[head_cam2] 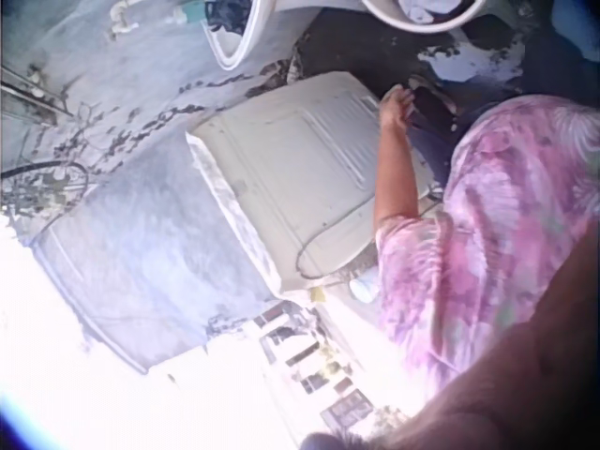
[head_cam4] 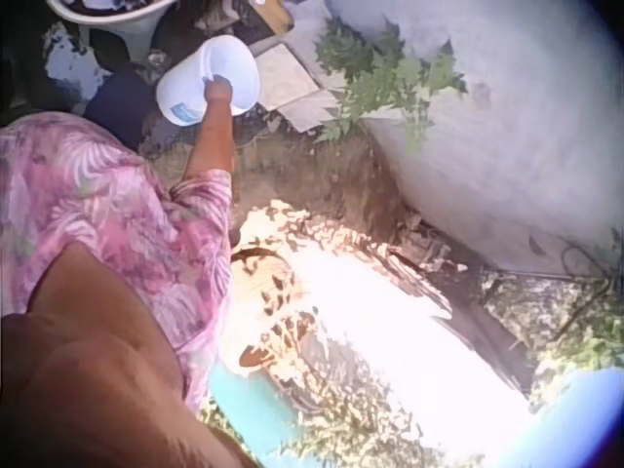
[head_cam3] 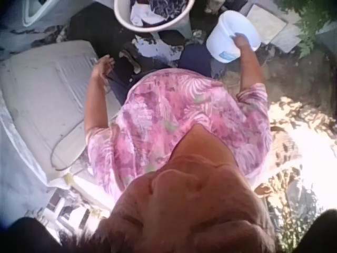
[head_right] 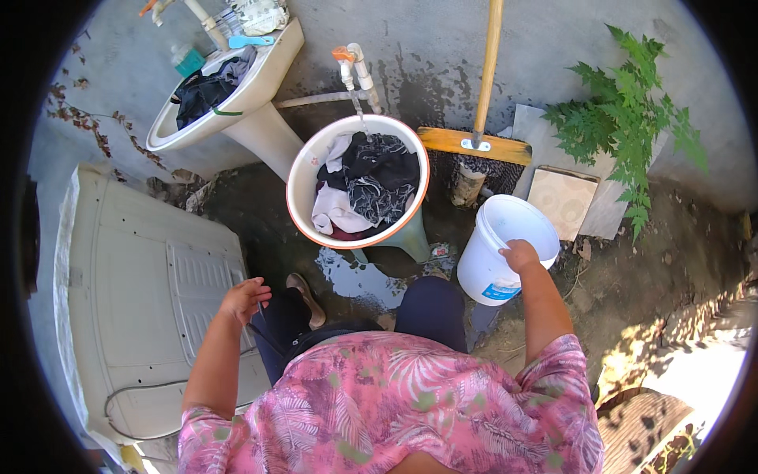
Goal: The person washes clothes by hand in a basin, rinsing them with water from a faucet, and transferring them to a bucket.
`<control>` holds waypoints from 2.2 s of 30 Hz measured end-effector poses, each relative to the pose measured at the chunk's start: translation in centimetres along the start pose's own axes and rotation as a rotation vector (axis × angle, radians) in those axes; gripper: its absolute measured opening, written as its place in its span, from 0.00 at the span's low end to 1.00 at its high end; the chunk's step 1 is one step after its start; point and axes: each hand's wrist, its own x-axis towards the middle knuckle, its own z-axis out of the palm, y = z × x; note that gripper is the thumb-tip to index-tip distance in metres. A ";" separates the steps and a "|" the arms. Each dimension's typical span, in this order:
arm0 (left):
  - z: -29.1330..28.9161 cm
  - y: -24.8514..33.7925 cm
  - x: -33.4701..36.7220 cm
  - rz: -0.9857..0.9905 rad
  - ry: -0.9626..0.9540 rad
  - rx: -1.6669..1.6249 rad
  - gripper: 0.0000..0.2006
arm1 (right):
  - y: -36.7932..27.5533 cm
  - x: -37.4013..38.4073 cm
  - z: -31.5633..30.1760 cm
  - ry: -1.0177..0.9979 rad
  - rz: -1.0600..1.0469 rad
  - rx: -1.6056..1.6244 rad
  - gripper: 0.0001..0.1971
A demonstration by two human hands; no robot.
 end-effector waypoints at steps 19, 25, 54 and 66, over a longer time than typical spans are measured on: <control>8.5 8.4 15.7 0.013 -0.265 -0.225 0.29 | -9.3 10.3 11.0 0.026 0.028 0.812 0.17; 9.9 7.2 18.0 0.026 -0.239 -0.179 0.20 | -16.7 11.7 10.5 -0.299 0.272 0.876 0.25; 17.5 19.1 13.2 0.539 0.002 0.169 0.25 | -24.5 10.4 -1.1 0.544 -0.517 0.580 0.18; 24.5 10.3 18.4 0.654 0.207 1.184 0.33 | -30.5 15.8 3.8 -0.102 -0.174 -0.237 0.34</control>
